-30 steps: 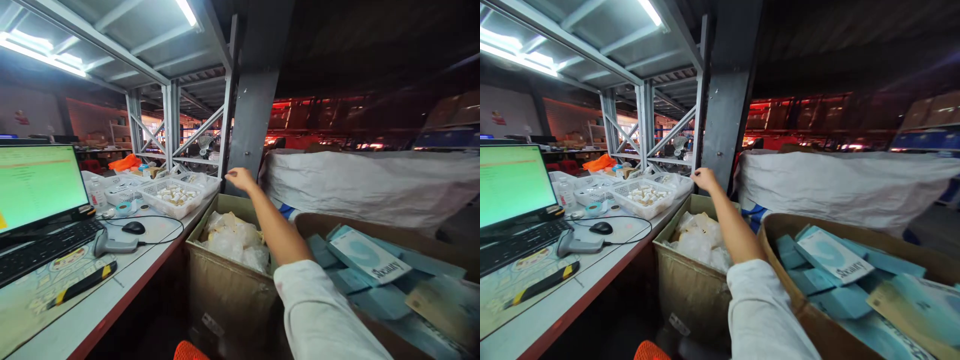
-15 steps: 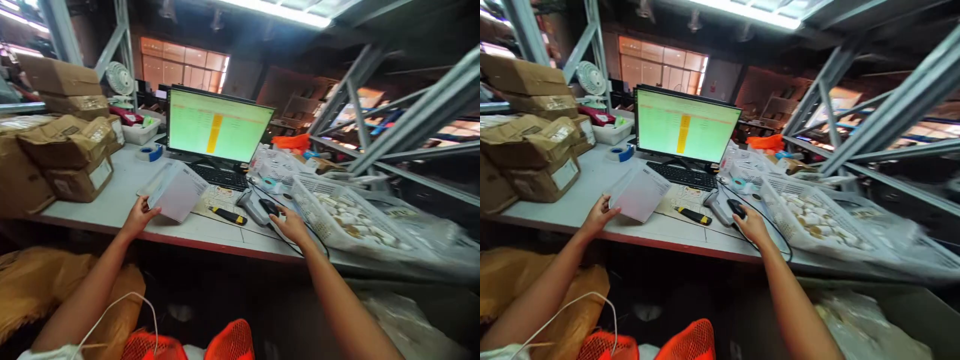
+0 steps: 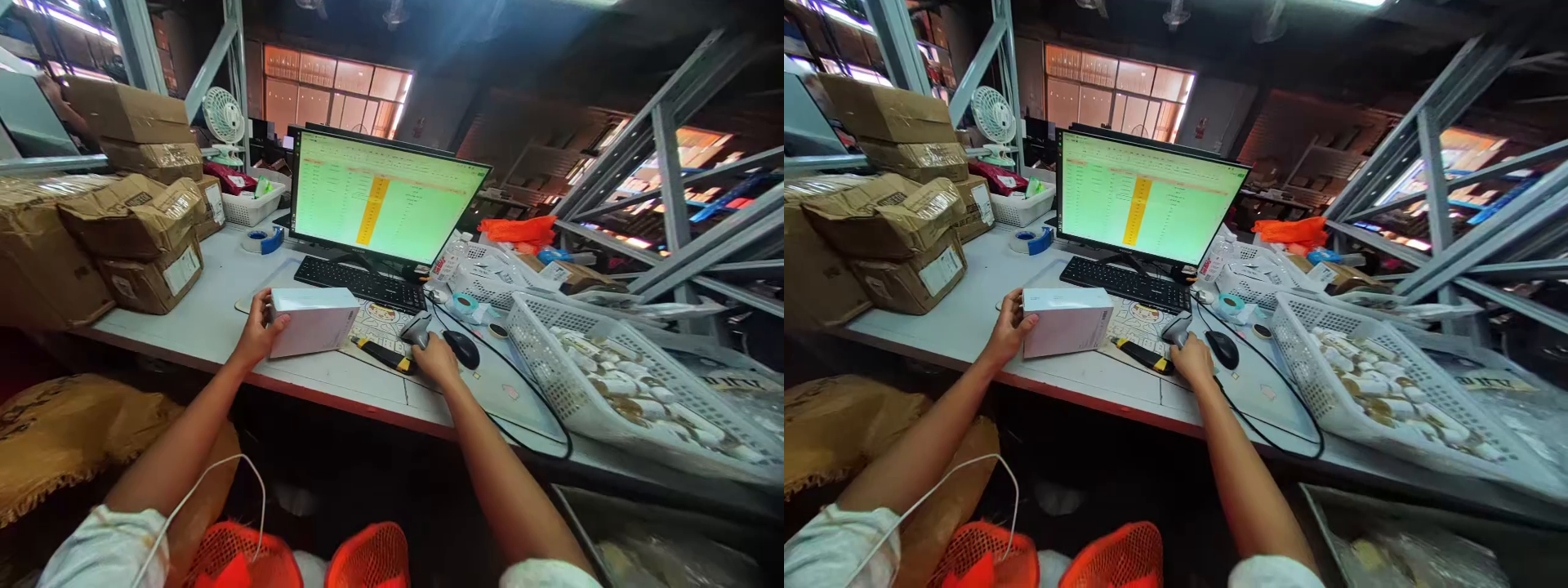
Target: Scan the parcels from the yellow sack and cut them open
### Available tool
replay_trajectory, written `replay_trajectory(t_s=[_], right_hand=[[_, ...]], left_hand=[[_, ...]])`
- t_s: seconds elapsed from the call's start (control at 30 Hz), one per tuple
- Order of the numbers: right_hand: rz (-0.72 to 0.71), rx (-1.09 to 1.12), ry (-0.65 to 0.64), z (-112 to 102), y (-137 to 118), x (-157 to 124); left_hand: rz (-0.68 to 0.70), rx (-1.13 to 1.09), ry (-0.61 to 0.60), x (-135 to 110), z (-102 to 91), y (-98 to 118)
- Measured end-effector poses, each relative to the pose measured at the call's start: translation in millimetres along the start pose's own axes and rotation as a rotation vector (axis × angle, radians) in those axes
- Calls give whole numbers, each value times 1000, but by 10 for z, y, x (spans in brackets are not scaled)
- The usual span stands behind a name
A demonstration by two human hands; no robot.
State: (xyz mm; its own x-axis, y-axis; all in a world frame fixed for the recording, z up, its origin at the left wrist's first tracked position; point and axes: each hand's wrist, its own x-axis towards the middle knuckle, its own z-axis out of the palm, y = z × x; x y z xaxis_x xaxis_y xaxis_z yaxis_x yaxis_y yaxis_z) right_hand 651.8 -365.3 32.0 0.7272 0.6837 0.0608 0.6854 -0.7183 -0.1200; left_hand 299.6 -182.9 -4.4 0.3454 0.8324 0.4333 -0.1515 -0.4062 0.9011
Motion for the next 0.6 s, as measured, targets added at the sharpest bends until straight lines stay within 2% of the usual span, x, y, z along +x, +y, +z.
replay_trajectory(t_s=[0.07, 0.1, 0.17, 0.23, 0.3, 0.37, 0.47, 0.53, 0.6], right_hand=[[-26, 16, 14, -117, -5, -120], [-92, 46, 27, -205, 8, -214], [-324, 154, 50, -424, 36, -460], [-563, 262, 31, -656, 35, -742], [-691, 288, -9, -843, -11, -981], [-727, 250, -27, -939, -76, -1103], [-715, 239, -14, -901, -110, -1013], [-647, 231, 23, -784, -50, -806], [-536, 179, 67, -626, 66, -550]], left_hand=[[-84, 67, -85, -45, -33, -70], [-138, 112, -130, -81, -53, -105], [-226, 194, -198, -151, -84, -162], [-253, 227, -216, -191, -83, -192], [-243, 224, -204, -191, -47, -195], [-235, 219, -196, -168, -14, -171], [-241, 201, -187, -164, -122, -44], [-244, 195, -162, -226, -382, 124], [-244, 262, -95, -342, -766, 347]])
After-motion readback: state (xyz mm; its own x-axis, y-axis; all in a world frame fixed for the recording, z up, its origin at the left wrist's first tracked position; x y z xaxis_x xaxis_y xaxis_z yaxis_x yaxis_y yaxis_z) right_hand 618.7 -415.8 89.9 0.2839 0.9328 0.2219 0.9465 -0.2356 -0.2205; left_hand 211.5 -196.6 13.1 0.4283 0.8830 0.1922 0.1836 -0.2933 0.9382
